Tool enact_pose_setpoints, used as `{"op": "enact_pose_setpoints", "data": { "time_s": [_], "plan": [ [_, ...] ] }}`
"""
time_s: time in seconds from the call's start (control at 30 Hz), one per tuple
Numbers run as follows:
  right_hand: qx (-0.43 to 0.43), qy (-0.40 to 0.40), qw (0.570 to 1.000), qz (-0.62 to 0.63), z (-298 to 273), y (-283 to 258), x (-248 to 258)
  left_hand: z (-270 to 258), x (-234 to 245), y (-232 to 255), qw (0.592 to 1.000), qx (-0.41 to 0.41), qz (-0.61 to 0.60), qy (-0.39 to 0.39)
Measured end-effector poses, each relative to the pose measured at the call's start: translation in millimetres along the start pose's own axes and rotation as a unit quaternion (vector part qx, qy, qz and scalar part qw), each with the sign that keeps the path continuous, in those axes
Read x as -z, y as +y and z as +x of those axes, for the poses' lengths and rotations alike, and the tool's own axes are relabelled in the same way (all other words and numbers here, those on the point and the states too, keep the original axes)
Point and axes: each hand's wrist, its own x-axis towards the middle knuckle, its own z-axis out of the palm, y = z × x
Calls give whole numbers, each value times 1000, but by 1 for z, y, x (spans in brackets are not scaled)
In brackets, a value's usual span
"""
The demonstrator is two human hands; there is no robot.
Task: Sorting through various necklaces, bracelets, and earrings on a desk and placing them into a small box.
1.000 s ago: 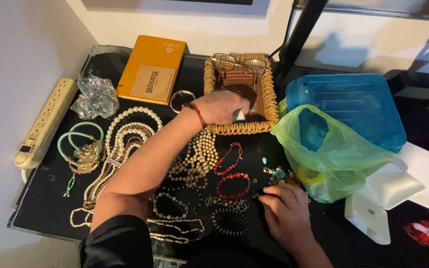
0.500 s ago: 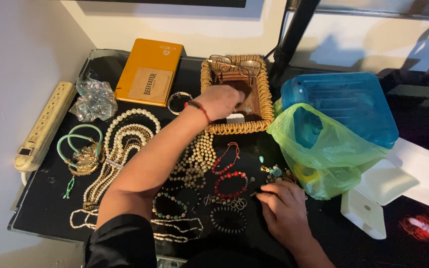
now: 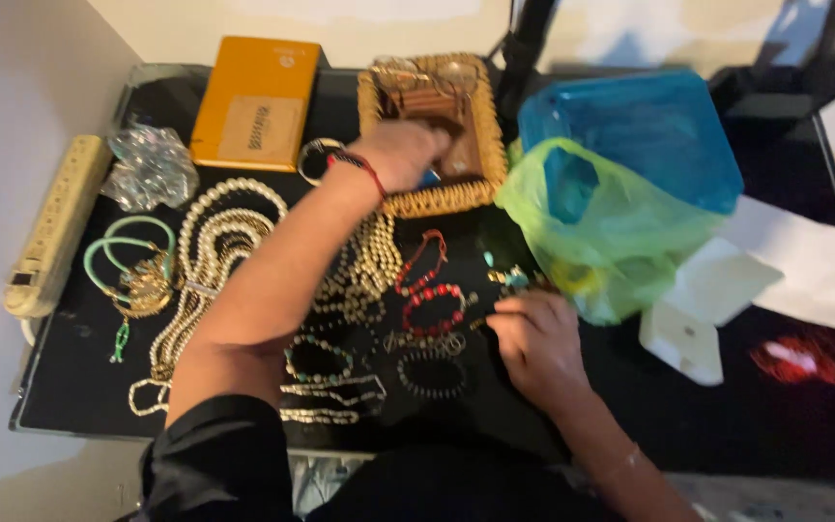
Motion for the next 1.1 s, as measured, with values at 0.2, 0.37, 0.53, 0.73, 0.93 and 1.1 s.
{"op": "enact_pose_setpoints", "data": {
  "time_s": [0.2,0.37,0.53,0.73,0.93,1.1],
  "plan": [
    [-43,48,998,-7,-5,-4,14,-4,0,6,999,0,36,24],
    [-110,105,988,-2,-27,-10,51,-47,35,46,975,-19,31,219],
    [-189,94,977,20,-54,-10,65,-96,37,109,943,-60,-25,325],
    [-130,53,990,-31,-61,-19,65,-162,-19,195,945,-61,-99,305],
    [-87,26,995,-51,-51,-19,65,-206,-55,251,956,2,-96,275],
    [-4,25,990,-137,-8,-15,78,-210,-69,241,973,39,-59,218]
  ]
}}
